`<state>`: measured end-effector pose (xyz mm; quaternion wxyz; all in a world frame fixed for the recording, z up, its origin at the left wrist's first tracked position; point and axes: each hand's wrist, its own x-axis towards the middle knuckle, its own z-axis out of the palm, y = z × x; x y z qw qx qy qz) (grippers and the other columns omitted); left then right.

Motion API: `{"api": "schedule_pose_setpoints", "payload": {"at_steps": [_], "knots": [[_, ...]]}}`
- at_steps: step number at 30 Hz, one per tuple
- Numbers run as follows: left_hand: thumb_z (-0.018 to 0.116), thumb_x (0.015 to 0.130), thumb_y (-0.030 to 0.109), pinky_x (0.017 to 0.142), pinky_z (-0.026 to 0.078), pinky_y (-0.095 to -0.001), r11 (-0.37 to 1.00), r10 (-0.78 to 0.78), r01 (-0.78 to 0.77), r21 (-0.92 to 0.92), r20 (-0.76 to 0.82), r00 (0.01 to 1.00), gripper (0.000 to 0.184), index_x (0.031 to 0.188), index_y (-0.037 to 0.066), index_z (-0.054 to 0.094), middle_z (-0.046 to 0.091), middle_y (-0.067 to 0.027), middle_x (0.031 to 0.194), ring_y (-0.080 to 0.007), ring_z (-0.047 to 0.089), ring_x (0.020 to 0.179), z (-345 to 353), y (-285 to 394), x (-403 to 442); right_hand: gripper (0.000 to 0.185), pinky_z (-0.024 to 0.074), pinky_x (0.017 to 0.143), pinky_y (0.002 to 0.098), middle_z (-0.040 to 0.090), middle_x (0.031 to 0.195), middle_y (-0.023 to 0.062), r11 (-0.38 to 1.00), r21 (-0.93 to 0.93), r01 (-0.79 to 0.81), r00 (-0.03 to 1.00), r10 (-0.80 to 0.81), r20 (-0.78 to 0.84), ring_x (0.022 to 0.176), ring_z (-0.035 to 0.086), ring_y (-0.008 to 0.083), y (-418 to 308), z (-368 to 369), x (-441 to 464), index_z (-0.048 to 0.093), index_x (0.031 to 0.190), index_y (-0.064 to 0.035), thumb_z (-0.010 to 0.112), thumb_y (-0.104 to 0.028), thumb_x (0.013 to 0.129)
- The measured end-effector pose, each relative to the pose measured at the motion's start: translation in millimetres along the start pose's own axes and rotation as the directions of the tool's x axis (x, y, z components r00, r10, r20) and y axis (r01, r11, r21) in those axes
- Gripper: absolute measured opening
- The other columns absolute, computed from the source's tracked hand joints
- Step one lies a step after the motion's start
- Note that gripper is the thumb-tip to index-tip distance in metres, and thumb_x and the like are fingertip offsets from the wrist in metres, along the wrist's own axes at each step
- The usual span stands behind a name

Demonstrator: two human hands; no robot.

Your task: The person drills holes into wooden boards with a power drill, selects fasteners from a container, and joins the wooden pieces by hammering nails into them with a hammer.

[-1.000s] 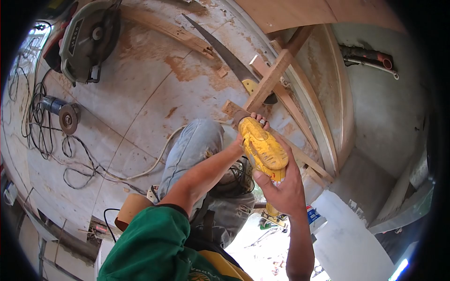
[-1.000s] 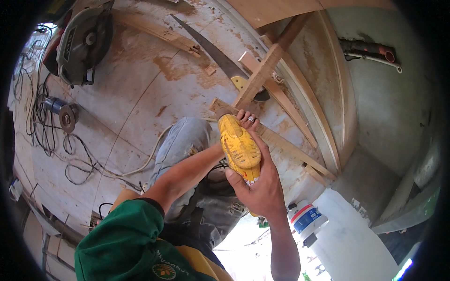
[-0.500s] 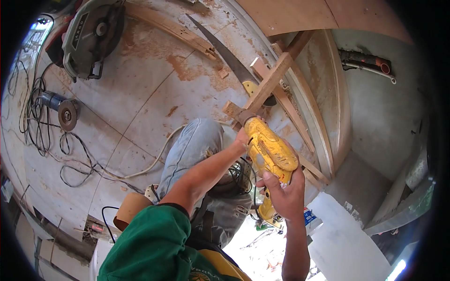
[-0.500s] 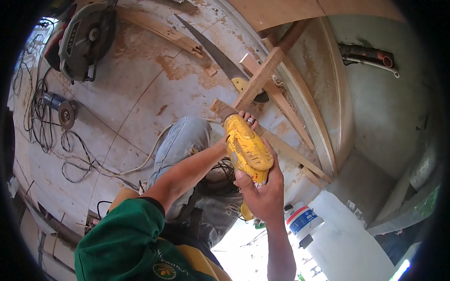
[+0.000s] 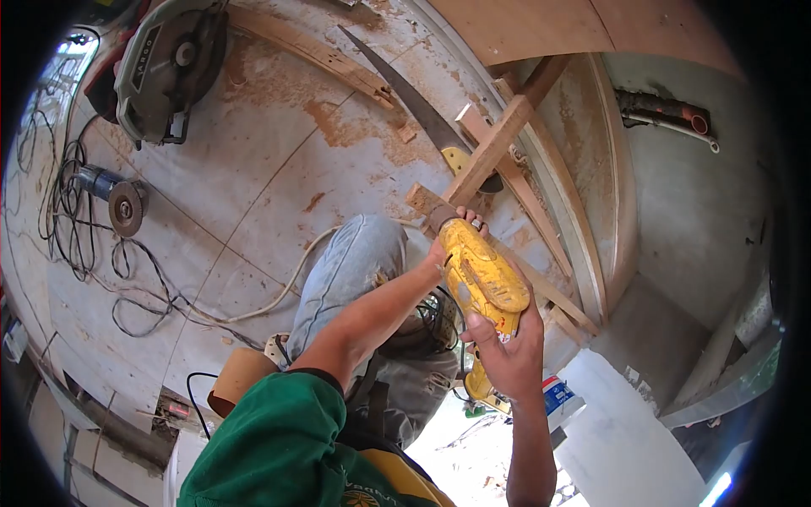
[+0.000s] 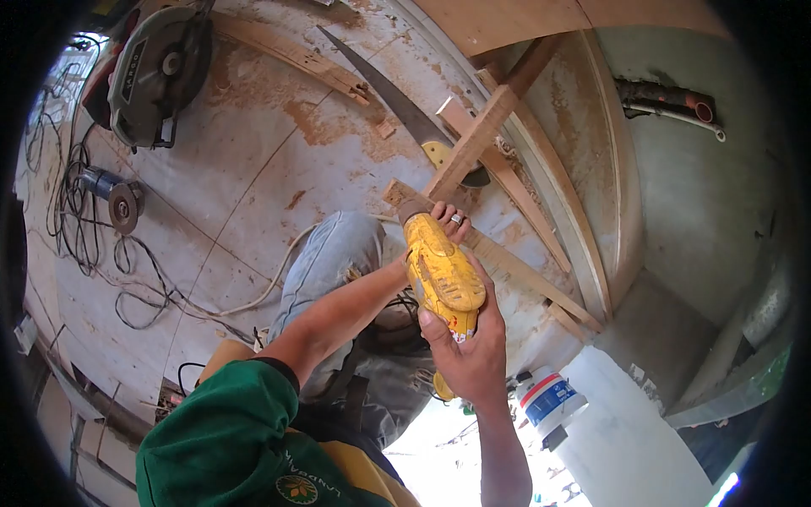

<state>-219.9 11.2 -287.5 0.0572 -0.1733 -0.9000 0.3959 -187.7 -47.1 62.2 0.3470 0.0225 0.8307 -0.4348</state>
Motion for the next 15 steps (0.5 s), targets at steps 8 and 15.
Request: {"api": "schedule_pose_setpoints", "payload": {"at_steps": [8,15], "knots": [[0.044,0.095,0.024,0.086,0.041,-0.0362,0.996,-0.03,0.028,-0.086,-0.021,0.999,0.012,0.099,0.013,0.047,0.045,-0.0042,0.088,-0.0214,0.045,0.087,2,4,2,0.073,0.0434,0.108,0.0402,0.05,0.137,0.0225,1.0,-0.008,0.019,1.0,-0.019,-0.015,0.129,0.053,0.0294,1,2,-1,0.03,0.147,0.0067,0.07,-0.021,0.093],[0.047,0.095,0.022,0.087,0.041,-0.0356,0.991,-0.051,0.047,-0.127,-0.026,0.998,0.011,0.1,0.012,0.047,0.046,-0.0041,0.088,-0.0209,0.046,0.088,1,-7,-4,0.071,0.0436,0.107,0.0395,0.05,0.136,0.022,1.0,-0.018,0.018,1.0,-0.018,-0.023,0.128,0.054,0.0284,1,3,-1,0.031,0.146,0.0072,0.069,-0.02,0.093]]}}
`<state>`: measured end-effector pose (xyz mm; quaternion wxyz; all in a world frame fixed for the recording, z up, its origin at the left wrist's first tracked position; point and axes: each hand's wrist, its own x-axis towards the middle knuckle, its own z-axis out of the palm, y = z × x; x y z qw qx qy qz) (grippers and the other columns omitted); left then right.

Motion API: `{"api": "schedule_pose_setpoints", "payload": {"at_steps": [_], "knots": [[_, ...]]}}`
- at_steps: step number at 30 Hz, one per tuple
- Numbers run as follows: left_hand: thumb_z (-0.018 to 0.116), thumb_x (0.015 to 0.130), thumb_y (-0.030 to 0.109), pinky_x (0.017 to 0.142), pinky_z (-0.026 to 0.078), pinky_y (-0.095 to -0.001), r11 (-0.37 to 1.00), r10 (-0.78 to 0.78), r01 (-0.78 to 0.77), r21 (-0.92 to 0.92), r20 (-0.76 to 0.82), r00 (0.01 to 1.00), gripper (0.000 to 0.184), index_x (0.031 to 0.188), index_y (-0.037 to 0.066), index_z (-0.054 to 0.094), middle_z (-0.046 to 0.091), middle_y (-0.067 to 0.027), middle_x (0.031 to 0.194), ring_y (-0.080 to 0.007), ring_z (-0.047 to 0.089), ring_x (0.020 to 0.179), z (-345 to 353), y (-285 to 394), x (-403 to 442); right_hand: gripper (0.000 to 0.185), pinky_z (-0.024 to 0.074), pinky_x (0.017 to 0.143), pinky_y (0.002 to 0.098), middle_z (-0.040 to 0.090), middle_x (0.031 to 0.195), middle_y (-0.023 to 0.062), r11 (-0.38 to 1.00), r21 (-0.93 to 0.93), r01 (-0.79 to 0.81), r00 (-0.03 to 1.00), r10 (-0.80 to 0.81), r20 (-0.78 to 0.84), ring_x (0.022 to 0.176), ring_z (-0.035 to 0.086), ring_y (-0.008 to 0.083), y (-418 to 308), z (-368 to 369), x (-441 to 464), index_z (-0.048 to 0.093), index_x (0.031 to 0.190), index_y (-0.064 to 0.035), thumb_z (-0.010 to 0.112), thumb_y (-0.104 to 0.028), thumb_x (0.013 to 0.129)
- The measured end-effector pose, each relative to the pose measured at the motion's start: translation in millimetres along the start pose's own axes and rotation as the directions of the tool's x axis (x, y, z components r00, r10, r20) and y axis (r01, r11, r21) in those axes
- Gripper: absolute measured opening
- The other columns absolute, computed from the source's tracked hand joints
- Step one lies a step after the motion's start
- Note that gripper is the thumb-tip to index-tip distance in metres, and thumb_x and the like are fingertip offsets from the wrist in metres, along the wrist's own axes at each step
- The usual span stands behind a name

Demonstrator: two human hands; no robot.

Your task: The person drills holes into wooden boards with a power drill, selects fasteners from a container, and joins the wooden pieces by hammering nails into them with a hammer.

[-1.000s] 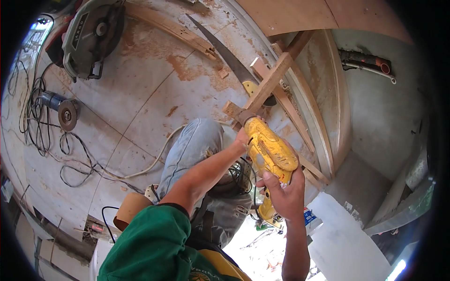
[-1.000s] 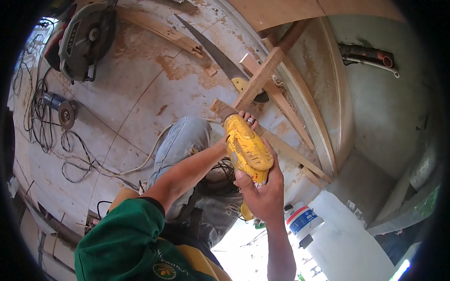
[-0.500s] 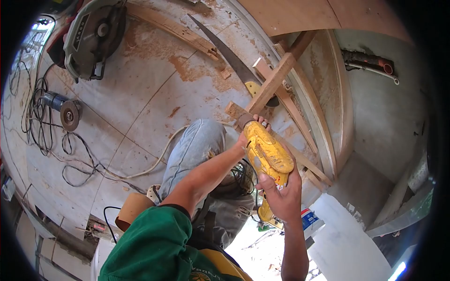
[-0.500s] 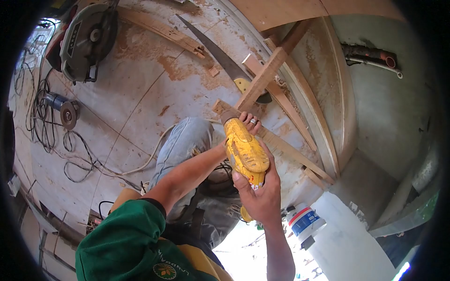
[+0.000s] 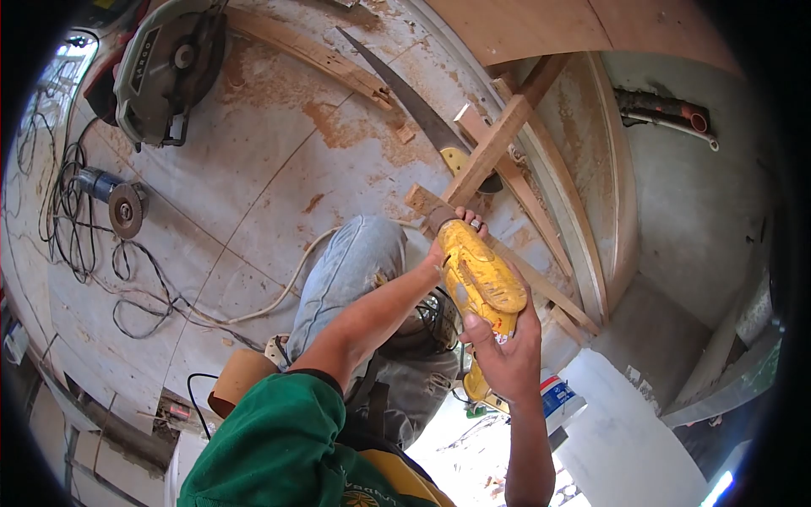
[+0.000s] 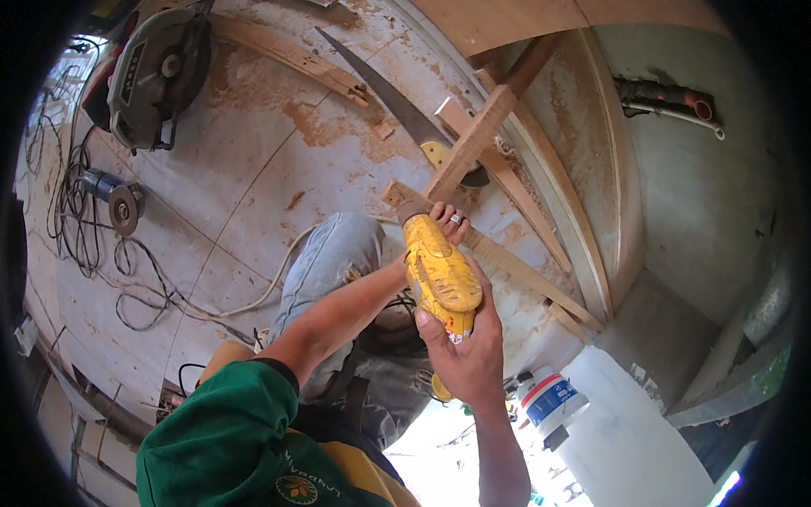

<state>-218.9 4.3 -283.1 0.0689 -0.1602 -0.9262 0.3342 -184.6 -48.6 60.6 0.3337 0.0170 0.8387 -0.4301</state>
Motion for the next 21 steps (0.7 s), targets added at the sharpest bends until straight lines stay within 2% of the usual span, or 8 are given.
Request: {"api": "schedule_pose_setpoints", "payload": {"at_steps": [2,7,10,12,14,16,21], "knots": [[0.047,0.095,0.022,0.087,0.041,-0.0358,1.0,0.004,-0.004,-0.005,0.004,1.0,0.011,0.1,0.012,0.047,0.046,-0.0042,0.089,-0.021,0.046,0.088,0,1,1,0.071,0.0436,0.107,0.0395,0.051,0.136,0.0221,1.0,0.001,-0.001,1.0,0.001,-0.002,0.128,0.054,0.0286,-3,1,1,0.031,0.146,0.0072,0.07,-0.02,0.092],[0.046,0.096,0.023,0.089,0.042,-0.0366,1.0,0.007,-0.007,-0.014,-0.009,1.0,0.012,0.101,0.012,0.047,0.047,-0.0048,0.091,-0.0216,0.046,0.089,-1,-8,-3,0.073,0.0441,0.106,0.0415,0.053,0.133,0.0246,0.985,-0.171,-0.006,0.999,0.014,0.05,0.127,0.055,0.0328,-10,-8,11,0.035,0.144,0.0067,0.072,-0.024,0.09],[0.046,0.095,0.023,0.089,0.042,-0.0369,0.999,0.03,-0.031,-0.013,-0.043,0.999,0.014,0.103,0.012,0.047,0.047,-0.0052,0.091,-0.0219,0.047,0.091,-3,-22,-8,0.071,0.0442,0.106,0.0427,0.055,0.131,0.0251,0.97,-0.241,0.027,0.999,-0.015,0.051,0.126,0.055,0.0342,-14,-9,15,0.037,0.143,0.0061,0.072,-0.024,0.09],[0.046,0.095,0.025,0.09,0.042,-0.0365,0.998,0.051,-0.046,0.052,-0.103,0.993,0.016,0.104,0.012,0.046,0.047,-0.0053,0.092,-0.0217,0.047,0.092,-2,-24,-8,0.071,0.0443,0.105,0.0427,0.055,0.131,0.025,0.972,-0.235,0.021,0.998,-0.008,0.058,0.126,0.056,0.0342,-16,-10,16,0.037,0.144,0.0055,0.073,-0.023,0.089],[0.046,0.095,0.025,0.09,0.042,-0.0363,0.999,0.035,-0.034,0.016,-0.057,0.998,0.016,0.104,0.012,0.045,0.046,-0.0053,0.092,-0.0216,0.047,0.092,-4,-16,-5,0.07,0.0443,0.105,0.0428,0.055,0.131,0.025,0.973,-0.228,0.018,0.998,-0.003,0.065,0.126,0.056,0.0341,-16,-9,18,0.037,0.144,0.005,0.073,-0.022,0.089],[0.046,0.095,0.025,0.09,0.042,-0.0361,0.999,0.024,-0.025,-0.025,-0.011,1.0,0.016,0.104,0.013,0.045,0.046,-0.0052,0.093,-0.0215,0.047,0.092,-6,-15,-5,0.069,0.0446,0.105,0.0424,0.056,0.131,0.0247,0.958,-0.258,0.128,0.991,-0.113,0.076,0.125,0.057,0.0333,-14,-8,19,0.038,0.143,0.0042,0.073,-0.021,0.089],[0.048,0.094,0.026,0.089,0.042,-0.0361,0.999,0.029,-0.029,-0.013,-0.007,1.0,0.016,0.103,0.013,0.044,0.046,-0.0051,0.092,-0.0215,0.046,0.091,-5,-10,-3,0.068,0.045,0.104,0.0413,0.057,0.13,0.0243,0.959,-0.27,0.086,0.995,-0.072,0.063,0.124,0.058,0.0328,-16,-8,19,0.039,0.143,0.0042,0.073,-0.018,0.088]]}}
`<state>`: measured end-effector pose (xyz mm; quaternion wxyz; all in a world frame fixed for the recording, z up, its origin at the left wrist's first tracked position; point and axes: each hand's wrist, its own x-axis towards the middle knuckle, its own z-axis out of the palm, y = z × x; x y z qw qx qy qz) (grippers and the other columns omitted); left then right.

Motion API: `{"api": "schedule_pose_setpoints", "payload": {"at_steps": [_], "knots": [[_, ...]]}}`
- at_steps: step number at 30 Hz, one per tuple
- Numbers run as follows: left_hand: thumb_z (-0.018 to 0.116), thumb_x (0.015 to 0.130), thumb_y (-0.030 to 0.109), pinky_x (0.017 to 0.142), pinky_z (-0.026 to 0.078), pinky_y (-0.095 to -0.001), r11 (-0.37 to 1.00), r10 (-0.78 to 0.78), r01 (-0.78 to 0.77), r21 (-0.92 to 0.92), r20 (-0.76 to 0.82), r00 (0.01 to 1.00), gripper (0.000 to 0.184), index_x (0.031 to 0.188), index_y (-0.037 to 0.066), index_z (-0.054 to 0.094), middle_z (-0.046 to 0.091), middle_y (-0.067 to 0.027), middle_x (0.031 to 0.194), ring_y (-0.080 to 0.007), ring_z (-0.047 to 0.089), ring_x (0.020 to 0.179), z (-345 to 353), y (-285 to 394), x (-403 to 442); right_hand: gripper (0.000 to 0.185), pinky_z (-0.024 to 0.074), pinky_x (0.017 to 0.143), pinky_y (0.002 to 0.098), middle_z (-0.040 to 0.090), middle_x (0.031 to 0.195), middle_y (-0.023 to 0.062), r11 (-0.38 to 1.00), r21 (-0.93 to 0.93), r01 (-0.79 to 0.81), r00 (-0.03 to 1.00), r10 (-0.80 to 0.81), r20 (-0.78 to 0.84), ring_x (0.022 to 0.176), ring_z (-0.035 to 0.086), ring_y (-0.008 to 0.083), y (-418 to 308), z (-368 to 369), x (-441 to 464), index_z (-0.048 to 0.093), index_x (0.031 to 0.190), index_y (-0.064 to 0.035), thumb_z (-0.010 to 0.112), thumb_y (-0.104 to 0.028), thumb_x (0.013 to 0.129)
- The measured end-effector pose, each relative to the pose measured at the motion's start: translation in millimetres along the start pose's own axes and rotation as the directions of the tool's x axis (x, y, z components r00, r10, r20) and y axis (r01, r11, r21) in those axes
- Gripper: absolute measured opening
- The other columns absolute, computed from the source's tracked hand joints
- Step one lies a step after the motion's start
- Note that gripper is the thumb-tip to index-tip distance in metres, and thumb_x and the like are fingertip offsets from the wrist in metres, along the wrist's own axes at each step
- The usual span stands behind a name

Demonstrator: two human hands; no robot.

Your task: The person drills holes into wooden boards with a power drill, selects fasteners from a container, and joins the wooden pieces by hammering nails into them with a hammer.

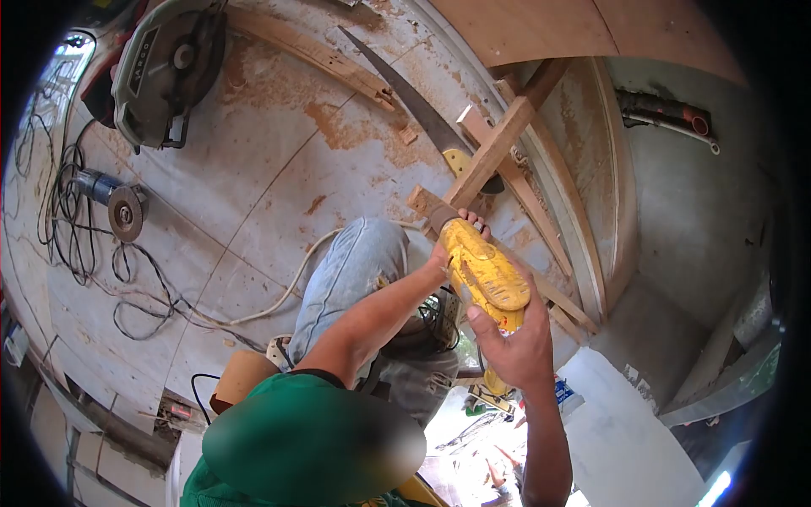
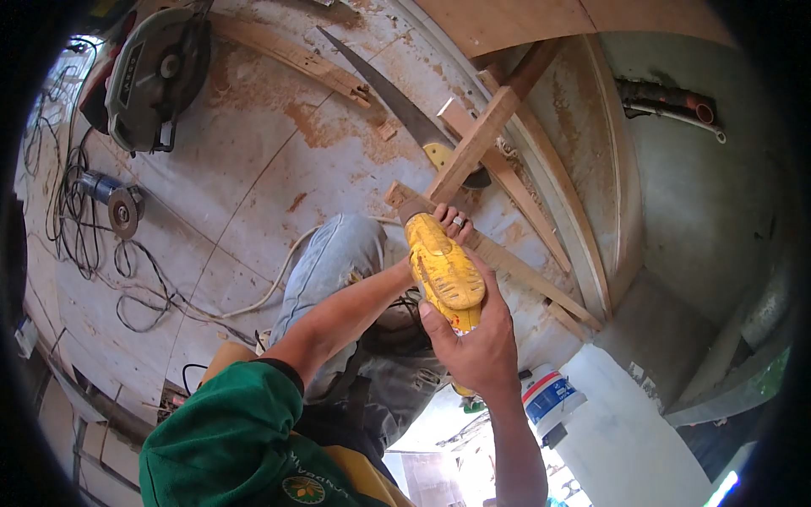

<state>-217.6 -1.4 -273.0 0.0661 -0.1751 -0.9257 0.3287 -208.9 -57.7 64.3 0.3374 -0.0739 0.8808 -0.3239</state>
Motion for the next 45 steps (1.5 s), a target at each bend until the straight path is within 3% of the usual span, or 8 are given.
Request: {"api": "schedule_pose_setpoints", "payload": {"at_steps": [10,19,34,36,40,42,43,45], "knots": [[0.045,0.094,0.03,0.09,0.041,-0.0372,0.995,0.055,-0.058,0.081,0.05,0.997,0.02,0.105,0.014,0.043,0.045,-0.0062,0.093,-0.023,0.046,0.093,-4,4,0,0.067,0.046,0.103,0.0405,0.058,0.128,0.0233,0.994,0.074,-0.077,0.997,0.076,0.016,0.122,0.058,0.0323,2,-7,5,0.041,0.14,0.0052,0.074,-0.016,0.086],[0.043,0.092,0.026,0.097,0.034,-0.0341,0.97,-0.123,0.113,-0.215,-0.034,0.992,0.02,0.108,0.014,0.039,0.043,-0.0081,0.103,-0.0224,0.042,0.101,-2,-7,-7,0.069,0.0465,0.103,0.0405,0.058,0.128,0.0236,0.999,0.034,0.006,1.0,-0.006,0.007,0.122,0.059,0.0316,5,-9,9,0.041,0.14,0.0053,0.075,-0.014,0.084],[0.047,0.093,0.025,0.095,0.034,-0.0351,0.96,0.001,-0.045,0.275,0.158,0.987,0.018,0.105,0.013,0.041,0.044,-0.007,0.103,-0.0233,0.043,0.099,-9,-22,-10,0.071,0.0475,0.102,0.0392,0.058,0.129,0.0232,1.0,-0.011,-0.005,0.998,0.006,0.061,0.124,0.059,0.0305,6,-20,15,0.039,0.142,0.0053,0.075,-0.01,0.083],[0.047,0.092,0.025,0.095,0.035,-0.0338,0.994,0.003,-0.008,-0.108,-0.045,0.999,0.017,0.103,0.013,0.042,0.044,-0.0072,0.104,-0.0229,0.043,0.101,-5,-25,-12,0.071,0.0477,0.102,0.039,0.058,0.129,0.0234,1.0,-0.015,-0.01,0.998,0.011,0.06,0.123,0.059,0.0303,0,-19,15,0.039,0.142,0.0053,0.075,-0.01,0.083],[0.047,0.09,0.024,0.094,0.035,-0.0317,0.938,-0.169,0.108,-0.33,-0.161,0.972,0.018,0.102,0.013,0.041,0.044,-0.0073,0.104,-0.0228,0.043,0.101,-3,-33,-17,0.072,0.0483,0.101,0.0388,0.058,0.129,0.0234,0.999,0.024,-0.033,0.998,0.031,0.061,0.122,0.06,0.0299,2,-16,13,0.039,0.143,0.005,0.076,-0.01,0.083],[0.046,0.089,0.024,0.093,0.034,-0.0295,0.588,-0.224,0.166,-0.792,0.038,0.974,0.018,0.102,0.012,0.041,0.044,-0.0075,0.105,-0.0228,0.042,0.1,-8,-34,-16,0.072,0.0484,0.101,0.0389,0.058,0.129,0.0233,0.998,0.033,-0.047,0.997,0.045,0.06,0.122,0.06,0.0298,2,-14,11,0.039,0.143,0.0049,0.076,-0.01,0.083],[0.046,0.089,0.024,0.093,0.034,-0.0295,0.589,-0.223,0.165,-0.791,0.038,0.974,0.018,0.102,0.012,0.041,0.044,-0.0075,0.105,-0.0228,0.042,0.1,-7,-33,-15,0.072,0.0486,0.101,0.039,0.058,0.129,0.0232,0.997,0.039,-0.06,0.996,0.057,0.062,0.122,0.06,0.0297,3,-13,10,0.039,0.143,0.0048,0.076,-0.01,0.083],[0.046,0.09,0.026,0.089,0.037,-0.0323,0.961,-0.069,0.058,-0.271,-0.03,0.997,0.017,0.099,0.012,0.042,0.046,-0.0069,0.098,-0.0226,0.045,0.097,-3,-29,-13,0.072,0.0486,0.101,0.039,0.058,0.129,0.0231,0.996,0.052,-0.07,0.996,0.067,0.061,0.122,0.06,0.0296,4,-15,10,0.039,0.143,0.0048,0.076,-0.009,0.082]]}}
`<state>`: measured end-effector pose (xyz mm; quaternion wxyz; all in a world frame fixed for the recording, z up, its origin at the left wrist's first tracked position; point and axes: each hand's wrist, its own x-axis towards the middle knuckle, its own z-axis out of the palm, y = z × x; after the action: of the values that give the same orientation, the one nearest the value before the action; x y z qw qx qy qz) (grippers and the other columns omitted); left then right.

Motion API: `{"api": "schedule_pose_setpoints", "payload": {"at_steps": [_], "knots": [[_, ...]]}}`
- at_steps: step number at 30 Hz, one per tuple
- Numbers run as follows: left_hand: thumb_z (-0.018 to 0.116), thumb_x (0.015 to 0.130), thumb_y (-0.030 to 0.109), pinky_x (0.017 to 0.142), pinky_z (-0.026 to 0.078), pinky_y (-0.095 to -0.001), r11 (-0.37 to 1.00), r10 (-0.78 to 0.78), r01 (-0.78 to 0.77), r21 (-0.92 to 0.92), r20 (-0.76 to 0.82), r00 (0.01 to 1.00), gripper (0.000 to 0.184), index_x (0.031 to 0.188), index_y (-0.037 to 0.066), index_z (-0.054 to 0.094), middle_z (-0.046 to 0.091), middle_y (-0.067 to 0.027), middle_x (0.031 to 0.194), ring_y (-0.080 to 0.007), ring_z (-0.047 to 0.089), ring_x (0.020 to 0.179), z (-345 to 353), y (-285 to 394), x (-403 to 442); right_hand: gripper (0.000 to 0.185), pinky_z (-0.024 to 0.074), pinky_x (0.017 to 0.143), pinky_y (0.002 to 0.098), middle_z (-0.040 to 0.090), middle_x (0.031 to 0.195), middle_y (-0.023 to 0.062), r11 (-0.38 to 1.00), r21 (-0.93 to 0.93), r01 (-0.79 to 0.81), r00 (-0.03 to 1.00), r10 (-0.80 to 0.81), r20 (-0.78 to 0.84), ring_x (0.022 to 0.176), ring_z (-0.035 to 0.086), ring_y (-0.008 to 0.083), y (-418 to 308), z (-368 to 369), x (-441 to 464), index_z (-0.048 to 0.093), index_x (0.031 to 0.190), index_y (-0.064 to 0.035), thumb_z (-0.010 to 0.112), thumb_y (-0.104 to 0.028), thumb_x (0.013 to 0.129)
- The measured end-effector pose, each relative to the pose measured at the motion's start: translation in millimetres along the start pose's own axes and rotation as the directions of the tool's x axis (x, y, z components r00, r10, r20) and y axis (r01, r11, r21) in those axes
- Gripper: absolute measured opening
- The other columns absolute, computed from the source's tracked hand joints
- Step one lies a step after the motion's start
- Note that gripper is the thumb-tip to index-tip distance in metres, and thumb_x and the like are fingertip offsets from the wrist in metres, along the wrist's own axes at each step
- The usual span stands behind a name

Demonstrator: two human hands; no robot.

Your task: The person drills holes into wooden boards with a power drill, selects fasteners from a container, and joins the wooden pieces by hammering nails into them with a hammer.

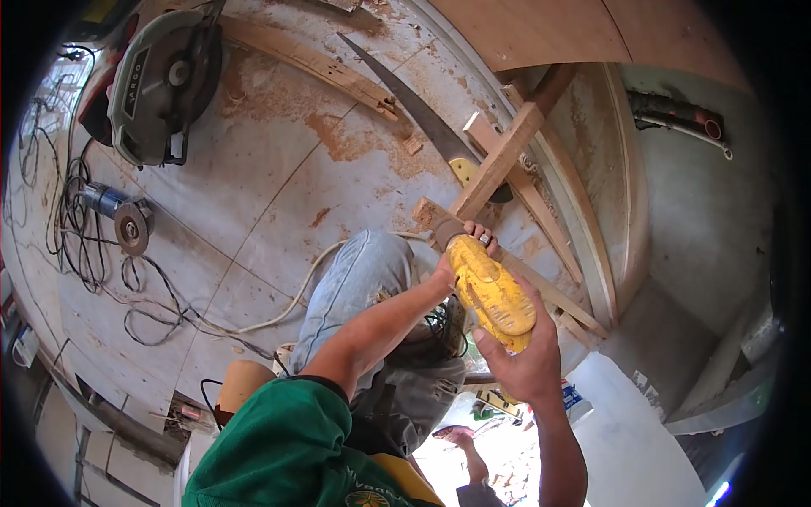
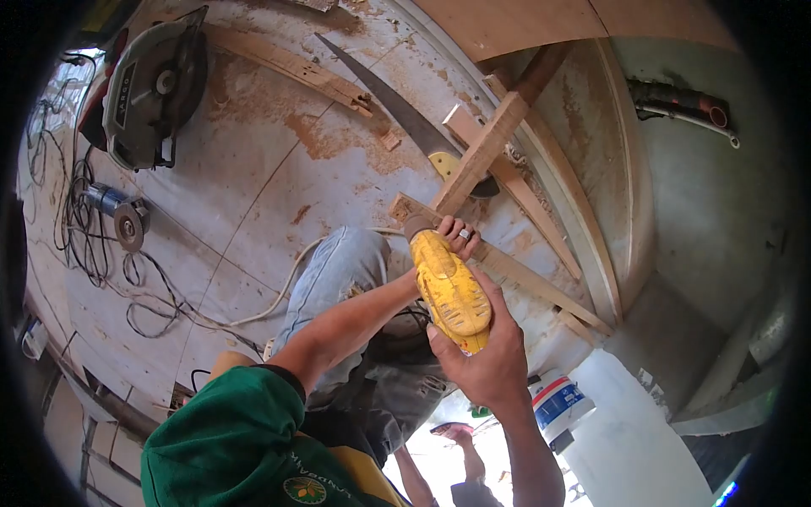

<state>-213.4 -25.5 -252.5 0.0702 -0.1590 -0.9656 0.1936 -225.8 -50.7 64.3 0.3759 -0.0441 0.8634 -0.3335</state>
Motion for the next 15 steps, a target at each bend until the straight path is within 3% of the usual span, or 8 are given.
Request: {"api": "schedule_pose_setpoints", "payload": {"at_steps": [1,3,15], "knots": [[0.046,0.09,0.026,0.089,0.037,-0.0323,1.0,0.001,-0.001,0.002,0.0,1.0,0.017,0.099,0.012,0.042,0.046,-0.0069,0.098,-0.0226,0.045,0.097,4,10,3,0.072,0.0487,0.101,0.039,0.058,0.129,0.0229,1.0,0.013,-0.011,1.0,0.011,-0.002,0.122,0.06,0.0296,1,-1,0,0.039,0.143,0.0048,0.076,-0.009,0.082],[0.049,0.09,0.028,0.083,0.041,-0.0361,0.902,0.193,-0.228,0.366,0.129,0.973,0.017,0.096,0.013,0.044,0.047,-0.0055,0.089,-0.0227,0.048,0.091,5,22,11,0.072,0.0484,0.101,0.0391,0.058,0.129,0.023,1.0,0.025,0.0,1.0,0.0,0.006,0.122,0.06,0.0296,4,-5,3,0.039,0.143,0.0048,0.076,-0.01,0.082],[0.055,0.088,0.03,0.072,0.041,-0.0378,0.893,0.193,-0.238,0.382,0.153,0.969,0.017,0.09,0.014,0.048,0.048,-0.0032,0.08,-0.0222,0.047,0.079,9,32,16,0.074,0.0468,0.103,0.04,0.058,0.129,0.0233,1.0,-0.019,0.005,1.0,-0.005,0.007,0.122,0.059,0.0305,4,-5,3,0.039,0.143,0.004,0.077,-0.011,0.082]]}}
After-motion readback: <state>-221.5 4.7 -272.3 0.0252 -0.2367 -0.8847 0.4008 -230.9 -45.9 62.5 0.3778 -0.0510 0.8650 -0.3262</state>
